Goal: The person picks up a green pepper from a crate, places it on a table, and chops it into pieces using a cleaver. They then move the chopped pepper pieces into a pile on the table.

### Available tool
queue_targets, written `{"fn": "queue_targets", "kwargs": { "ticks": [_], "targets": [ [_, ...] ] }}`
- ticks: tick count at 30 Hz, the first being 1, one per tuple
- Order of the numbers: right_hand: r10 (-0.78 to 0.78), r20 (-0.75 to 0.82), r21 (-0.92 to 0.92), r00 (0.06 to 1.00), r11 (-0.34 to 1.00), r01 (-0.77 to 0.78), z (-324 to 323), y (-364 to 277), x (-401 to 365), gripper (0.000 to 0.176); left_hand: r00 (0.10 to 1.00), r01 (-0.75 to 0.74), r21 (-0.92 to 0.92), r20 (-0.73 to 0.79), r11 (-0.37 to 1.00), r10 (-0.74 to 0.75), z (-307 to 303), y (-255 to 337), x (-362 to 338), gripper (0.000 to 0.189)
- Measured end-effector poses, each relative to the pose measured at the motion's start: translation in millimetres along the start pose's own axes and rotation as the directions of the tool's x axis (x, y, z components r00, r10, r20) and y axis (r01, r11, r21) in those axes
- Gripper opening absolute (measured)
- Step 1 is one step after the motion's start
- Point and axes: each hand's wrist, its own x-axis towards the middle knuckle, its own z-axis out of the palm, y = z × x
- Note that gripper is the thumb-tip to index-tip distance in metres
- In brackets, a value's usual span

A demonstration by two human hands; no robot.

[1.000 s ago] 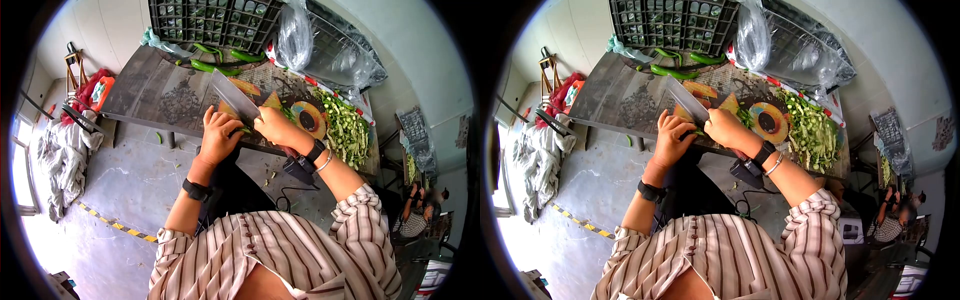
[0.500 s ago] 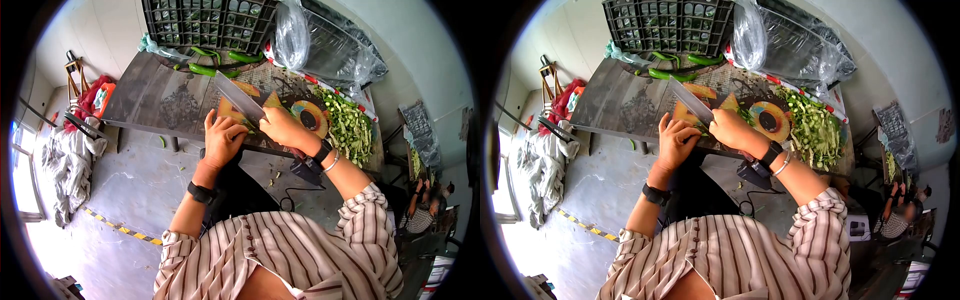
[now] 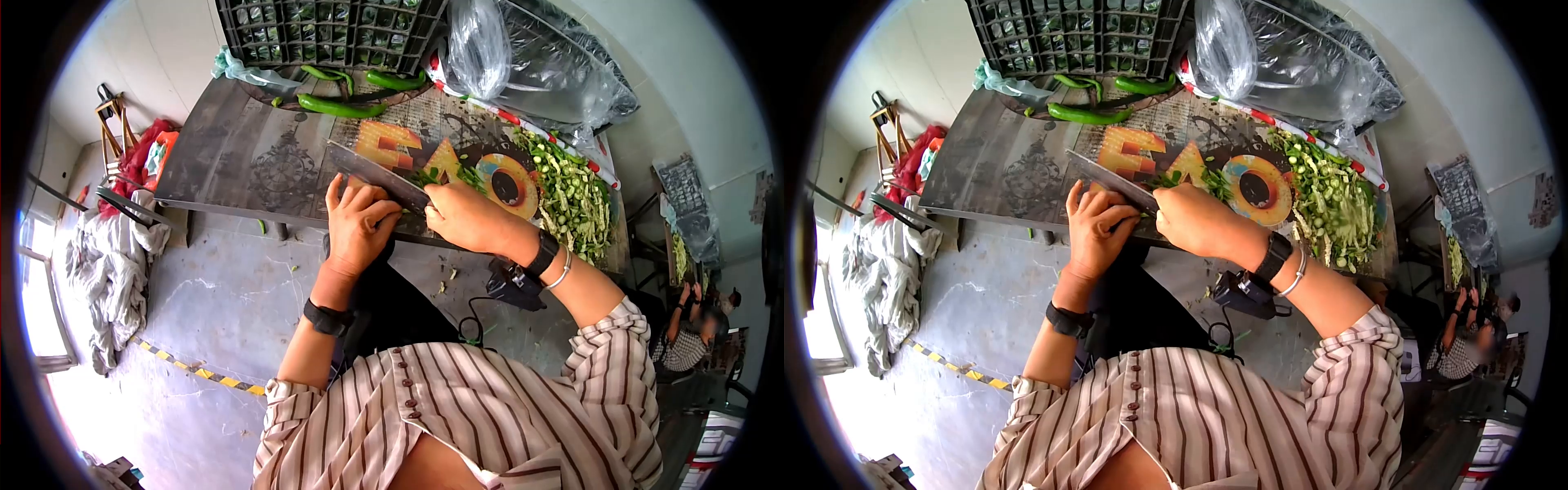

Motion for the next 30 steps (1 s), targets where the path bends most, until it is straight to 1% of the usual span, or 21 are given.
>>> {"fn": "queue_targets", "kwargs": {
  "ticks": [1, 3, 6, 8, 10, 11, 12, 14, 15, 16, 20, 22, 24, 27, 30],
  "targets": [
    [0.006, 0.003, 0.004, 1.000, 1.000, -0.006, -2, 0, 1, 0.020, 1.000, 0.003, -0.004, 0.006, 1.000, -0.003, 1, 0, -1, 0.011],
    [-0.005, 0.052, -0.046, 0.999, 0.999, 0.007, -4, 0, 4, 0.019, 1.000, 0.018, 0.014, -0.015, 1.000, -0.017, 2, 0, -2, 0.010],
    [0.021, 0.052, -0.028, 0.998, 0.999, -0.020, -1, 3, 7, 0.018, 1.000, 0.005, 0.027, -0.024, 1.000, -0.004, 2, 0, -1, 0.009],
    [0.009, 0.061, -0.043, 0.998, 0.999, -0.006, 6, 4, 10, 0.018, 1.000, 0.015, 0.011, -0.005, 1.000, -0.015, 2, -1, 0, 0.009],
    [-0.039, -0.058, -0.023, 0.998, 0.999, 0.037, 16, 3, 22, 0.019, 1.000, -0.009, 0.005, 0.005, 1.000, 0.009, 1, -1, 2, 0.009],
    [-0.081, -0.075, -0.030, 0.994, 0.996, 0.079, 19, 2, 27, 0.020, 1.000, -0.002, 0.014, 0.011, 1.000, 0.002, 2, -2, 1, 0.009],
    [-0.090, -0.087, -0.029, 0.992, 0.996, 0.088, 21, 3, 31, 0.020, 1.000, 0.006, 0.024, 0.019, 1.000, -0.006, 2, -3, 0, 0.009],
    [-0.049, -0.110, 0.001, 0.993, 0.999, 0.050, 20, 6, 38, 0.021, 1.000, -0.001, 0.024, 0.001, 1.000, 0.001, 2, -4, -3, 0.009],
    [-0.046, -0.147, -0.004, 0.988, 0.999, 0.046, 19, 7, 38, 0.023, 1.000, -0.006, 0.017, -0.006, 1.000, 0.006, 2, -3, -2, 0.009],
    [-0.053, -0.149, -0.017, 0.987, 0.999, 0.051, 16, 10, 36, 0.023, 1.000, -0.011, 0.008, -0.015, 1.000, 0.011, 3, -4, -1, 0.008],
    [0.002, -0.131, 0.030, 0.991, 1.000, 0.002, 4, 6, 13, 0.025, 1.000, -0.014, 0.014, -0.011, 1.000, 0.014, 3, -4, -1, 0.008],
    [0.051, -0.022, 0.035, 0.998, 0.998, -0.050, -3, 0, 5, 0.024, 1.000, -0.022, 0.006, -0.009, 1.000, 0.022, 2, -3, -1, 0.008],
    [0.039, -0.030, 0.042, 0.999, 0.998, -0.038, -1, 3, 2, 0.024, 0.999, -0.029, 0.021, -0.028, 0.999, 0.030, 3, -3, -1, 0.009],
    [0.021, 0.018, 0.048, 1.000, 0.999, -0.022, -3, 2, 1, 0.024, 0.999, -0.022, 0.025, -0.023, 0.999, 0.023, 3, -4, -2, 0.010],
    [0.059, 0.030, 0.056, 0.998, 0.997, -0.060, -3, 4, 4, 0.024, 1.000, -0.021, 0.021, -0.023, 1.000, 0.021, 2, -3, -1, 0.011]
  ]
}}
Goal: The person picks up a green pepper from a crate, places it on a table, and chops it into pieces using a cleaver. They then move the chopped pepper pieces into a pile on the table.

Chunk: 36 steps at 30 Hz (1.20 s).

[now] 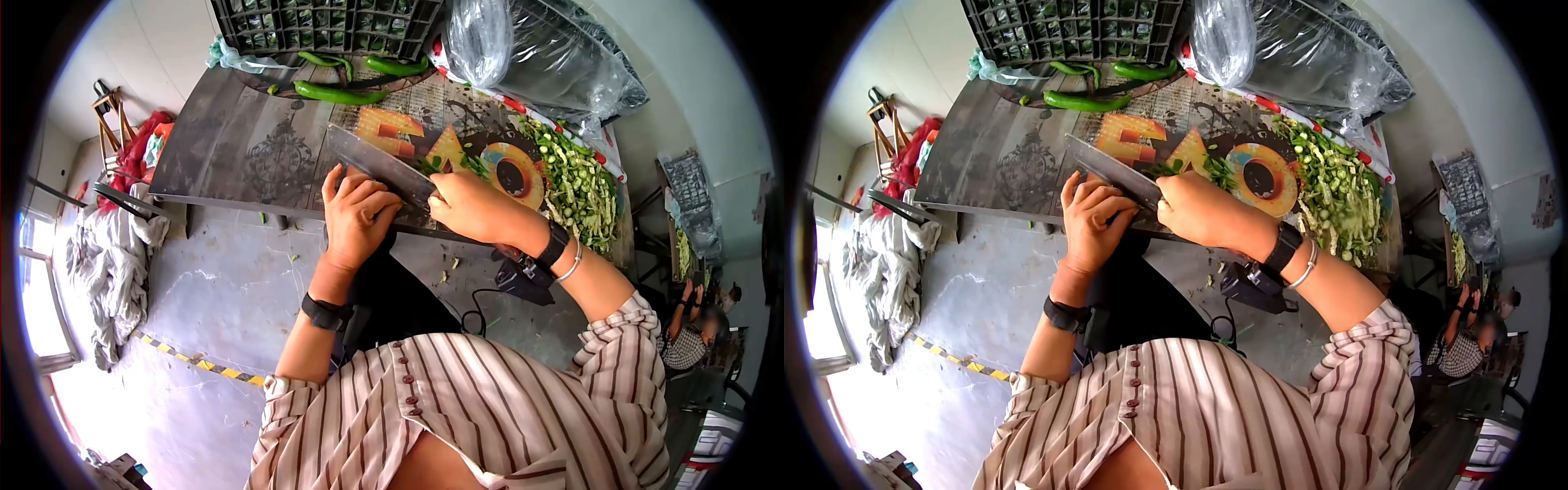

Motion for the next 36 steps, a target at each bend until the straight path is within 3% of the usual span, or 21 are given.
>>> {"fn": "queue_targets", "kwargs": {
  "ticks": [6, 8, 9, 16, 19, 24, 27, 36],
  "targets": [
    [-0.050, 0.065, -0.038, 0.997, 0.998, 0.053, 0, 5, 11, 0.024, 1.000, 0.012, -0.009, 0.008, 1.000, -0.012, -1, 1, 1, 0.010],
    [-0.033, 0.022, -0.024, 0.999, 0.999, 0.033, 9, 2, 16, 0.023, 1.000, 0.018, -0.009, 0.016, 1.000, -0.018, 0, 0, -1, 0.010],
    [-0.109, -0.064, -0.012, 0.992, 0.994, 0.109, 17, 6, 20, 0.024, 1.000, 0.019, -0.003, 0.012, 1.000, -0.019, 1, -1, 0, 0.010],
    [-0.113, -0.091, -0.041, 0.989, 0.993, 0.110, 21, 8, 41, 0.025, 1.000, -0.003, -0.034, -0.002, 0.999, 0.003, -2, -2, -3, 0.010],
    [-0.132, -0.228, -0.021, 0.965, 0.991, 0.131, 14, 11, 30, 0.025, 1.000, 0.025, -0.071, 0.006, 0.997, -0.024, -7, -1, -5, 0.014],
    [-0.067, -0.157, 0.051, 0.985, 0.996, 0.076, 8, 6, 13, 0.024, 0.999, 0.048, -0.145, 0.014, 0.988, -0.046, -13, -1, -6, 0.018],
    [-0.054, -0.109, -0.033, 0.993, 0.998, 0.051, 7, -2, 5, 0.027, 0.996, 0.082, -0.115, -0.012, 0.990, -0.083, -13, -4, -8, 0.018],
    [-0.078, -0.044, -0.028, 0.996, 0.997, 0.077, 12, -4, 7, 0.021, 0.999, 0.039, -0.027, 0.012, 0.999, -0.039, -7, -4, -7, 0.012]
  ]
}}
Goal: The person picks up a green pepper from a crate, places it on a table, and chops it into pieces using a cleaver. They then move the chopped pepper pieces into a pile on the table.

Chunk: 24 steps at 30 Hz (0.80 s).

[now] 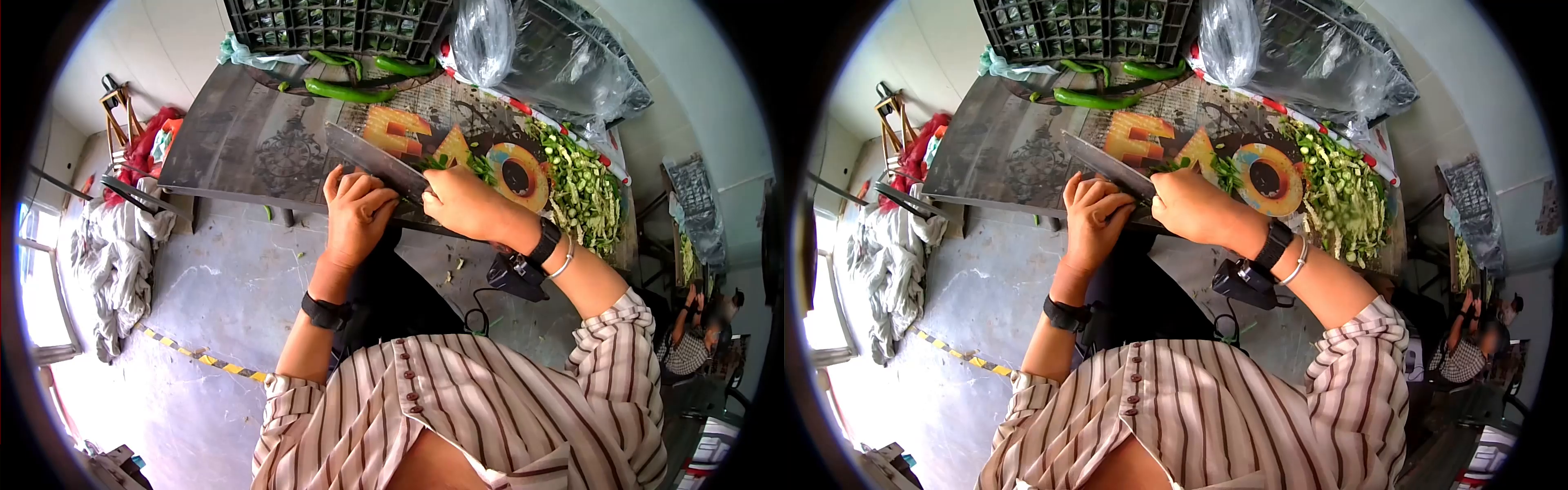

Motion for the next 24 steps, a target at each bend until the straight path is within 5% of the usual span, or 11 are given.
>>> {"fn": "queue_targets", "kwargs": {
  "ticks": [6, 12, 14, 20, 21, 22, 24],
  "targets": [
    [-0.001, 0.027, -0.019, 1.000, 1.000, 0.002, 3, -1, 10, 0.019, 1.000, 0.019, -0.008, 0.016, 1.000, -0.019, 1, 1, 2, 0.009],
    [-0.054, -0.144, -0.007, 0.988, 0.999, 0.054, 20, 5, 13, 0.019, 1.000, -0.010, -0.007, -0.008, 1.000, 0.010, 0, 6, 6, 0.006],
    [-0.068, 0.019, -0.074, 0.998, 0.995, 0.069, 18, 3, 27, 0.022, 0.999, -0.031, 0.007, -0.010, 1.000, 0.031, 5, -1, 2, 0.007],
    [-0.146, -0.271, -0.010, 0.951, 0.989, 0.149, 39, 8, 64, 0.016, 0.998, -0.061, 0.032, -0.029, 0.998, 0.062, 3, -5, 4, 0.008],
    [-0.286, -0.244, -0.198, 0.927, 0.950, 0.241, 38, 18, 61, 0.018, 0.997, -0.065, 0.028, -0.038, 0.997, 0.066, 4, -4, 4, 0.010],
    [-0.123, -0.367, 0.054, 0.922, 0.987, 0.153, 38, 18, 59, 0.019, 0.996, -0.067, 0.026, -0.060, 0.997, 0.068, 5, -4, 3, 0.010],
    [0.076, -0.247, 0.214, 0.966, 0.976, -0.022, 17, 23, 33, 0.020, 0.998, -0.029, 0.001, -0.057, 1.000, 0.029, 8, -6, 0, 0.010]
  ]
}}
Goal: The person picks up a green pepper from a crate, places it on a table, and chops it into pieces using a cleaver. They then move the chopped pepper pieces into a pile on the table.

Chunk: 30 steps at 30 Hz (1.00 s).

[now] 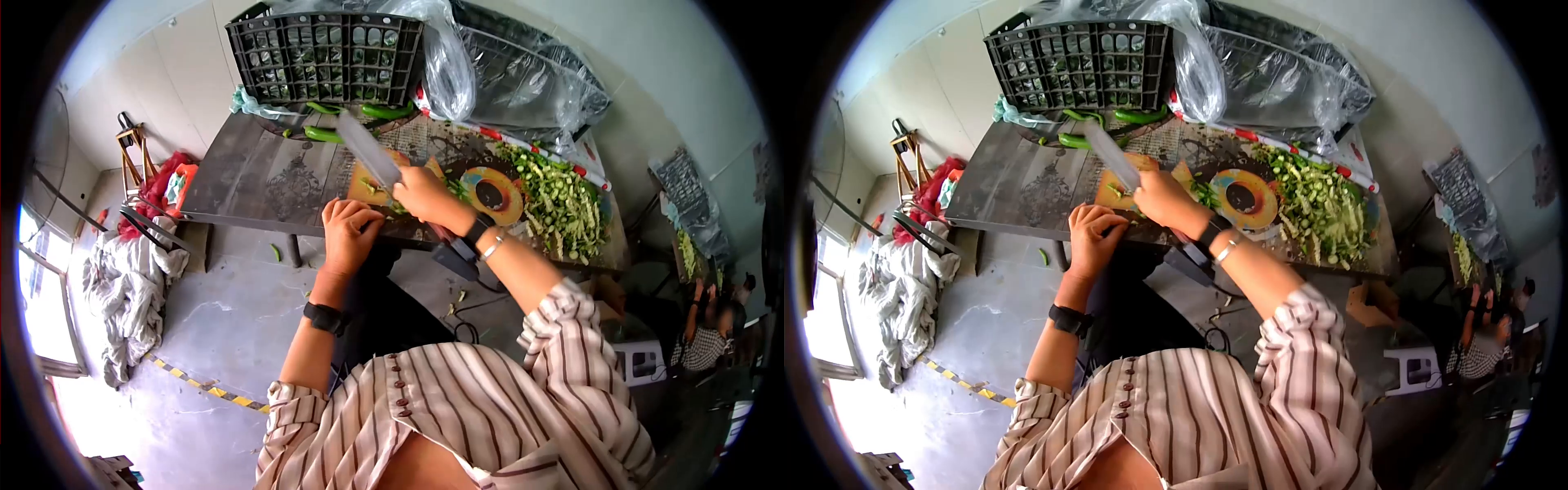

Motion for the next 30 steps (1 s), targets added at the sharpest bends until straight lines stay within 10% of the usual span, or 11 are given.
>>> {"fn": "queue_targets", "kwargs": {
  "ticks": [8, 15, 21, 30],
  "targets": [
    [0.395, -0.100, 0.738, 0.913, 0.645, -0.198, -58, 25, -85, 0.013, 0.994, 0.057, 0.100, 0.083, 0.993, -0.065, -9, 18, 6, 0.007],
    [0.530, 0.049, 0.879, 0.846, 0.380, -0.289, -34, 41, -148, 0.011, 0.994, 0.062, 0.067, 0.085, 0.996, -0.067, 7, 23, 13, 0.017],
    [0.640, -0.019, 0.913, 0.768, 0.325, -0.248, -38, 47, -177, 0.014, 0.960, 0.069, 0.229, 0.250, 0.971, -0.127, -22, 19, 28, 0.063],
    [0.699, 0.026, 0.924, 0.715, 0.256, -0.284, -36, 63, -195, 0.019, 0.892, 0.096, 0.274, 0.403, 0.957, -0.205, -22, 6, 52, 0.043]
  ]
}}
